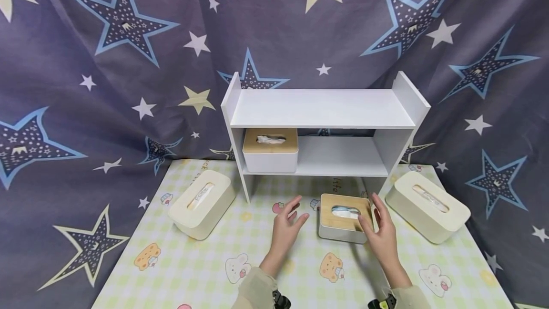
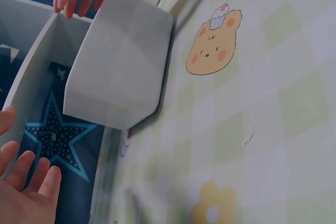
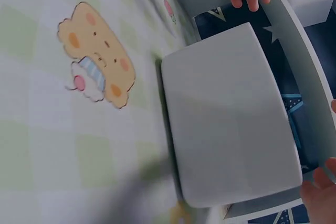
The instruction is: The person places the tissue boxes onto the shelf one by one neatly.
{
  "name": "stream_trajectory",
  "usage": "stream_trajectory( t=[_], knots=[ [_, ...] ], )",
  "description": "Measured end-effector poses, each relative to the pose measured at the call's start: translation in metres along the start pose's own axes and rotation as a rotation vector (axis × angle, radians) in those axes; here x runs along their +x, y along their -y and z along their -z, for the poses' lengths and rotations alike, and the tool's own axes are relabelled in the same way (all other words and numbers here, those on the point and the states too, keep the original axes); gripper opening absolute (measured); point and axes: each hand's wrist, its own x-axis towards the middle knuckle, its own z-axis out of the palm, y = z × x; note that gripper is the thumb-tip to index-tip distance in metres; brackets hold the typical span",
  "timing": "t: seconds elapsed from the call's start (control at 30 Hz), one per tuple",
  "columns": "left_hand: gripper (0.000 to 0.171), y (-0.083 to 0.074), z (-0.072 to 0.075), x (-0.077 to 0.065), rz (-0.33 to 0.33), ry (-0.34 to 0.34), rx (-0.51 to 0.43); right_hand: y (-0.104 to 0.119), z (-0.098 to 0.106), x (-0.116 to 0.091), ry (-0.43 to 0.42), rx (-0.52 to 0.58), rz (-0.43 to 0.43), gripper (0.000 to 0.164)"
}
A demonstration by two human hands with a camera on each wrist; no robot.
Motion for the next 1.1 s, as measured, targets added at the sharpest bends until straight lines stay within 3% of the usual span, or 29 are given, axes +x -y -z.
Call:
stream_trajectory(
  t=[0.3, 0.77, 1.1],
  knots=[
    [0.050, 0.005, -0.012, -0.003, 0.034, 0.041, -0.009, -0.013, 0.004, -0.007, 0.001, 0.010, -0.006, 0.069],
    [0.054, 0.008, -0.024, -0.007, 0.117, 0.093, -0.065, -0.023, 0.009, -0.015, 0.056, -0.045, -0.088, 0.073],
    [0.054, 0.009, -0.036, -0.010, 0.167, 0.094, -0.080, -0.029, 0.011, -0.024, 0.086, -0.054, -0.155, 0.070]
  ],
)
